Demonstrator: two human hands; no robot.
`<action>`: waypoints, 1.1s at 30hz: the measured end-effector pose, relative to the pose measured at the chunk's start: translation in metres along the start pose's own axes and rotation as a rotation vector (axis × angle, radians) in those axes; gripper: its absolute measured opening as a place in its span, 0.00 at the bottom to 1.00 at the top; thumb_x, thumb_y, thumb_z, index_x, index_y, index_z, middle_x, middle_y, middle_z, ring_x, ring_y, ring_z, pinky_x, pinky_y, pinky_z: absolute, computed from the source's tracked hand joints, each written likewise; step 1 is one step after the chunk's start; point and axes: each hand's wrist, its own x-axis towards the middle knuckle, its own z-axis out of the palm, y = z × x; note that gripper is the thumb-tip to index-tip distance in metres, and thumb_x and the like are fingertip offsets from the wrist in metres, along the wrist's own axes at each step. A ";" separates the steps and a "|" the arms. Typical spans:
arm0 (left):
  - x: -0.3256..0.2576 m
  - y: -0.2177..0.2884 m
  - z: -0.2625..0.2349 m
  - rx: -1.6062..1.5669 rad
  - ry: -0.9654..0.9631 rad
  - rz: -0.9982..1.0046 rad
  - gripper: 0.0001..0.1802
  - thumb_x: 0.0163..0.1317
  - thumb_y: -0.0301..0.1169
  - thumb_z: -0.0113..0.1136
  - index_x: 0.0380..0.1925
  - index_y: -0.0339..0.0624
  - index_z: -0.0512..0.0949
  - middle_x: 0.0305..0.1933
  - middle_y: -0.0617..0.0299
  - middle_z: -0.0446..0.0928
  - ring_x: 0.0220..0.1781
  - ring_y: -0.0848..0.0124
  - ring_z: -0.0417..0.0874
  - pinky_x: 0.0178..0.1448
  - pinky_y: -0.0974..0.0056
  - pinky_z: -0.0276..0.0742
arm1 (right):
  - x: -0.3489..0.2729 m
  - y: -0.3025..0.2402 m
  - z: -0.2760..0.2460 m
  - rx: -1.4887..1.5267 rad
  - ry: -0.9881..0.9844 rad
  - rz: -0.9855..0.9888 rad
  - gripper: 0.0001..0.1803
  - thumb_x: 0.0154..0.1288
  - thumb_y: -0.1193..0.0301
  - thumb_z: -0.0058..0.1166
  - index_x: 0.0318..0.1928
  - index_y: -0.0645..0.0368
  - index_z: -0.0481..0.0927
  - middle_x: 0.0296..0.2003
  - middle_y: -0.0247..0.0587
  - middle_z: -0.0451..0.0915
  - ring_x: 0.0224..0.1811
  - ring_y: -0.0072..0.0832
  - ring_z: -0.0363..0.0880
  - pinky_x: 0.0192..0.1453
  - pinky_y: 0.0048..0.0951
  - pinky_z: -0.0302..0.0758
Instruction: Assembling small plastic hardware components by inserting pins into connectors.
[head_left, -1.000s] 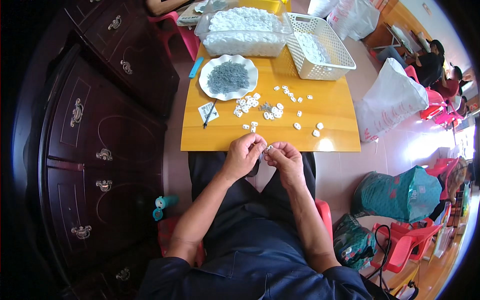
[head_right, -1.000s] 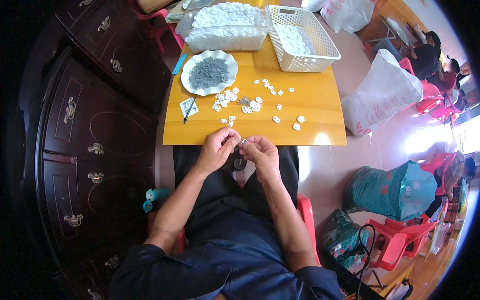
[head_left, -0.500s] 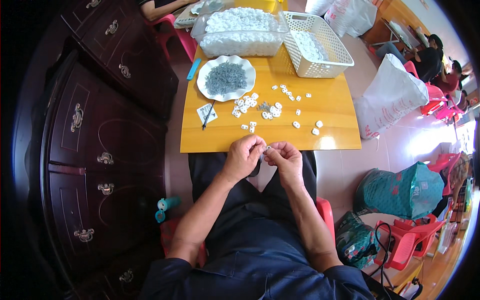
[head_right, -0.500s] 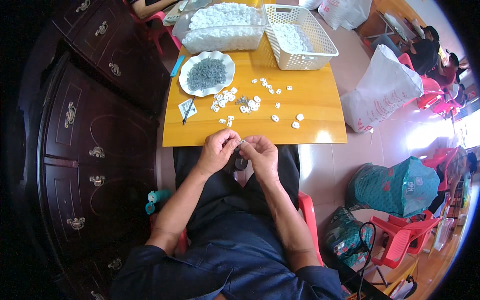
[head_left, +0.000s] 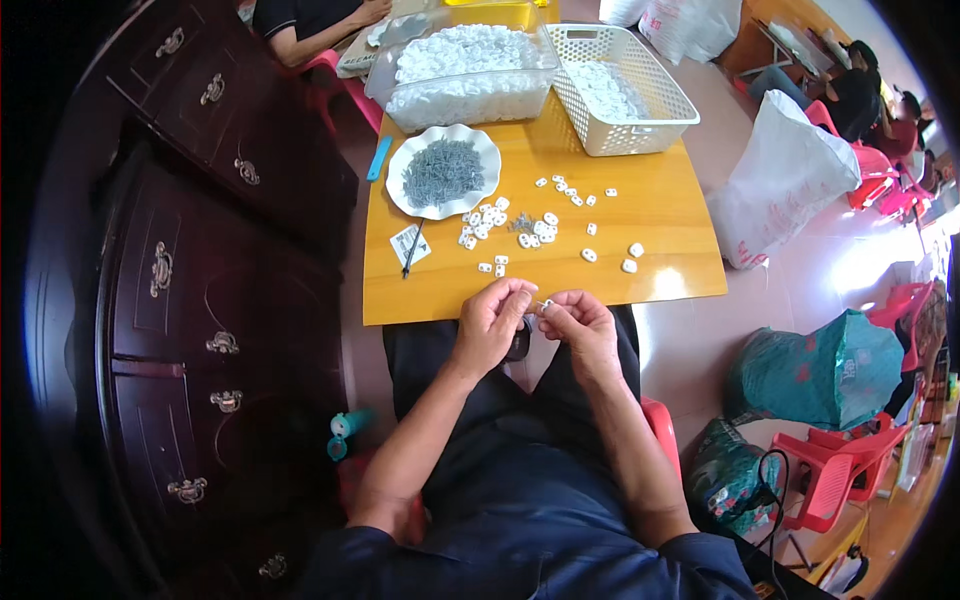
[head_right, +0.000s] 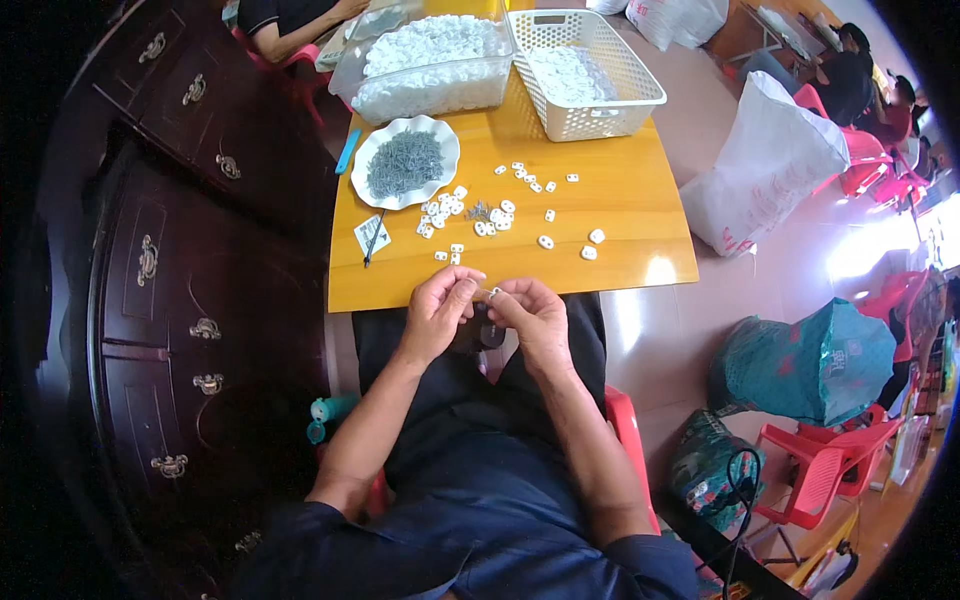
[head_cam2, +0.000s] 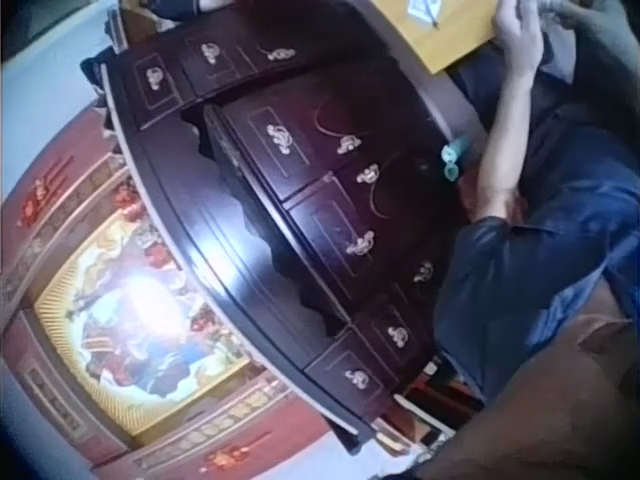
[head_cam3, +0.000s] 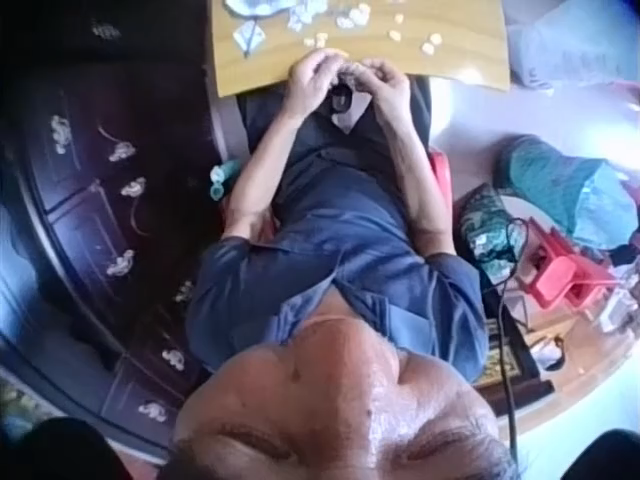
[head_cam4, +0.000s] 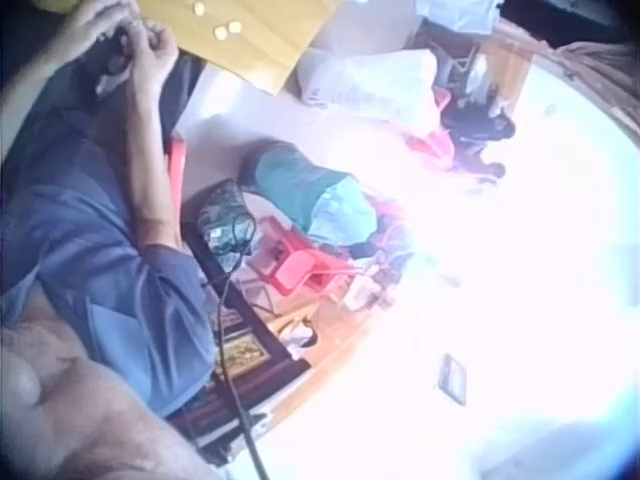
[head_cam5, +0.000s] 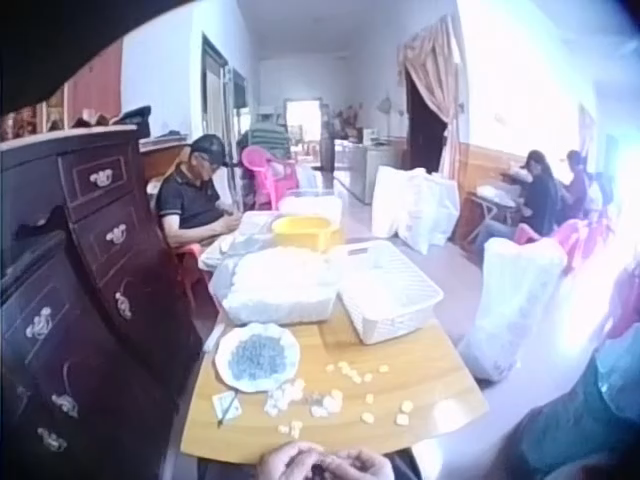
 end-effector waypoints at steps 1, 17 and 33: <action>0.002 0.004 0.000 -0.040 0.025 -0.037 0.08 0.74 0.30 0.59 0.42 0.35 0.82 0.30 0.64 0.81 0.28 0.79 0.79 0.33 0.72 0.75 | 0.000 -0.001 -0.002 0.019 0.003 -0.001 0.08 0.69 0.75 0.63 0.45 0.64 0.81 0.36 0.38 0.87 0.33 0.21 0.83 0.41 0.20 0.79; 0.078 0.010 0.060 0.768 -0.146 0.377 0.16 0.65 0.31 0.61 0.53 0.45 0.81 0.43 0.53 0.82 0.41 0.51 0.86 0.44 0.51 0.82 | -0.009 -0.035 -0.037 0.143 0.113 -0.039 0.08 0.70 0.72 0.62 0.46 0.59 0.80 0.37 0.37 0.86 0.35 0.21 0.84 0.41 0.20 0.79; 0.056 0.002 0.044 0.680 -0.116 0.302 0.08 0.66 0.31 0.62 0.40 0.40 0.75 0.36 0.52 0.80 0.37 0.53 0.84 0.40 0.53 0.79 | -0.008 -0.035 -0.037 0.170 0.099 -0.041 0.07 0.71 0.72 0.60 0.45 0.60 0.80 0.38 0.38 0.87 0.35 0.20 0.84 0.42 0.21 0.80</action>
